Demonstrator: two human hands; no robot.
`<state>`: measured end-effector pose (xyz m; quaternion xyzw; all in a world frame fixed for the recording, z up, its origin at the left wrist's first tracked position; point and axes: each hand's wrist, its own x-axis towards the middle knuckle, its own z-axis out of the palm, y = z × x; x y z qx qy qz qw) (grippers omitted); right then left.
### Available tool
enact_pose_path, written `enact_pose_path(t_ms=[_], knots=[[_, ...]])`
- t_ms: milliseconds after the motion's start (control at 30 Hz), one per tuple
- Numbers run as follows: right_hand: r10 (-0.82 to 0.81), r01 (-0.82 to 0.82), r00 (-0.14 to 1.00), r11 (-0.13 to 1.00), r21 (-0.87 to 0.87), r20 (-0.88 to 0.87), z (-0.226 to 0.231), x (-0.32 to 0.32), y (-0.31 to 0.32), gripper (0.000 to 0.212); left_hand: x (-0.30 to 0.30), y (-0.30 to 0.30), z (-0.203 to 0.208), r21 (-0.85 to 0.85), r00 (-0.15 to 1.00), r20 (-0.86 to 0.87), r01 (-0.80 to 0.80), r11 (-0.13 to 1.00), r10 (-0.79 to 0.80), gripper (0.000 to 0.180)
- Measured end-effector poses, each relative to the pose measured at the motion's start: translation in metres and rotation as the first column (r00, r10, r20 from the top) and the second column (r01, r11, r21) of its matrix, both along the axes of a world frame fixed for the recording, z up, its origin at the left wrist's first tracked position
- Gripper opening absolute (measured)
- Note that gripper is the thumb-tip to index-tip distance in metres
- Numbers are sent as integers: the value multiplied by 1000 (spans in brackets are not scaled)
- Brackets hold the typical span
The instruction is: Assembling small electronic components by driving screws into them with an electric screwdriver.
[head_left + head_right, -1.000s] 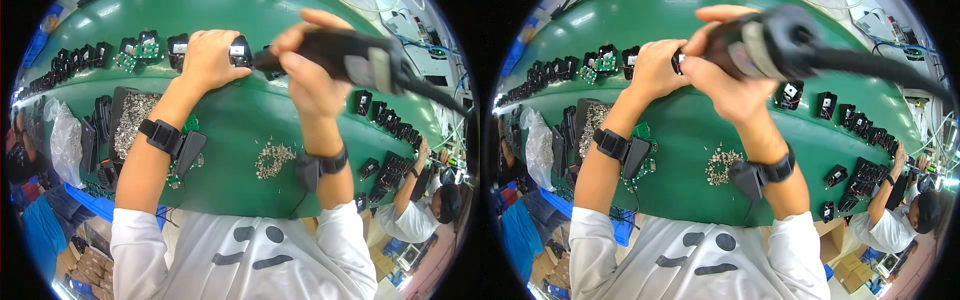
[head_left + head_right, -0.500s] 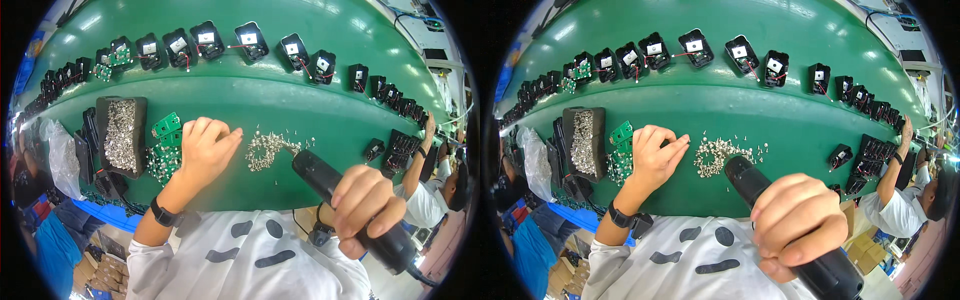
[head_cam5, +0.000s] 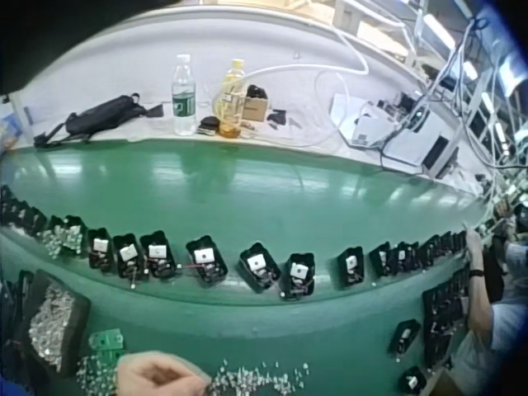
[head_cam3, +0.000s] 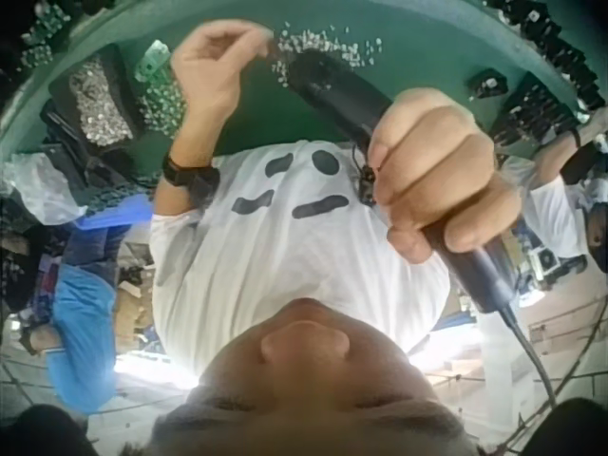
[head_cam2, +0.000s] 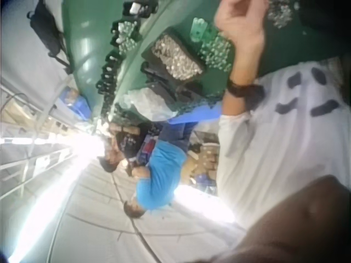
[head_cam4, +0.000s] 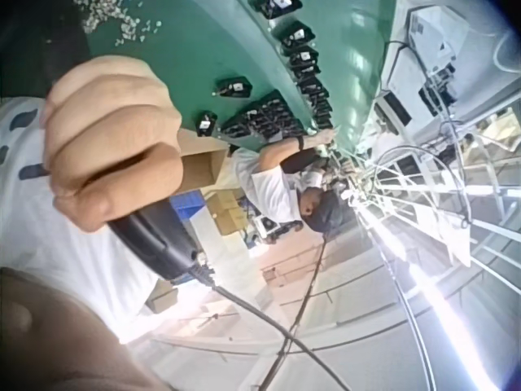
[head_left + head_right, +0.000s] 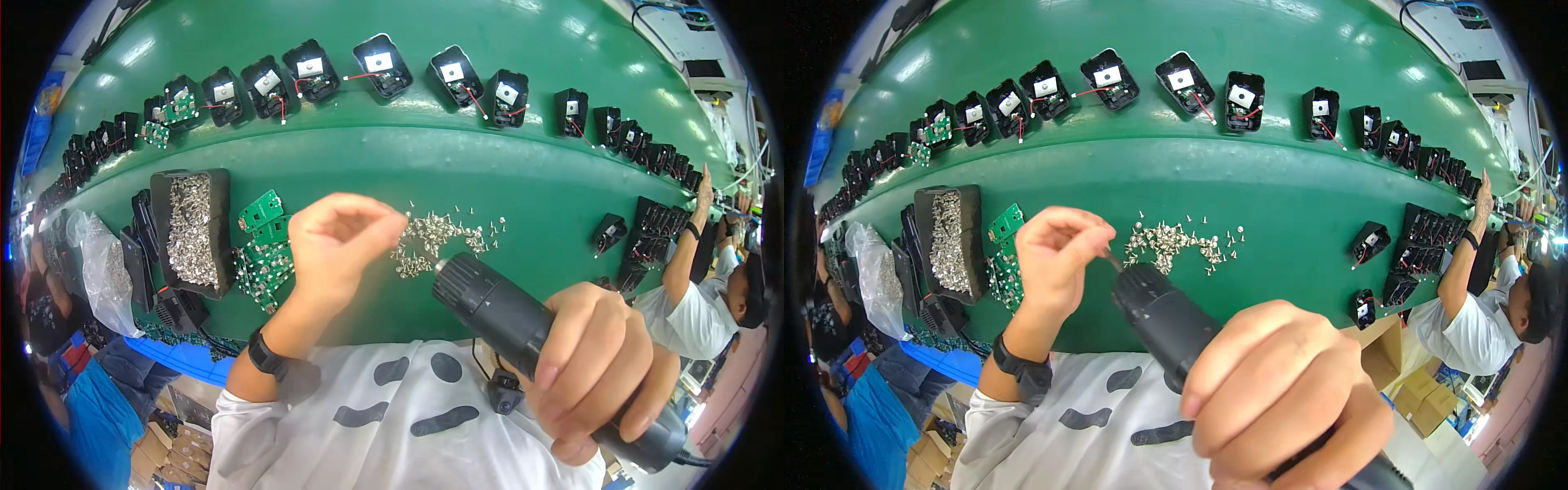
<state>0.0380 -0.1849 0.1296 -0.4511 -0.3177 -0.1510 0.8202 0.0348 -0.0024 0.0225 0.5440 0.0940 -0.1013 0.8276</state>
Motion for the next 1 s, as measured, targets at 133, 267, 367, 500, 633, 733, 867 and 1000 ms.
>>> enact_pose_path(t_ms=[133,267,367,500,633,733,867,1000], knots=[[-96,96,995,995,18,-1,-1,1,12,41,6,-11,3,-413,981,-194,-94,906,13,11],[-107,106,993,994,-6,-52,0,-2,8,41,1,-13,9,-508,969,-233,-47,860,-84,15],[-101,102,994,995,22,-46,-2,-1,8,41,2,-14,10,-511,956,-267,-31,859,-124,18],[-114,114,993,993,10,-32,-6,1,9,39,5,-14,14,-556,929,-323,-31,831,-182,20],[-119,119,992,993,-8,-43,-3,2,9,39,9,-14,7,-592,940,-256,33,806,-226,25],[-73,73,997,995,62,2,-8,8,9,38,14,-8,-2,-465,960,-118,171,868,-252,39],[-92,82,995,982,-171,-49,11,24,-14,38,64,19,3,236,967,245,10,972,-69,58],[-105,105,994,978,-178,10,-11,67,-2,44,126,28,14,833,749,548,-531,156,-373,65]])
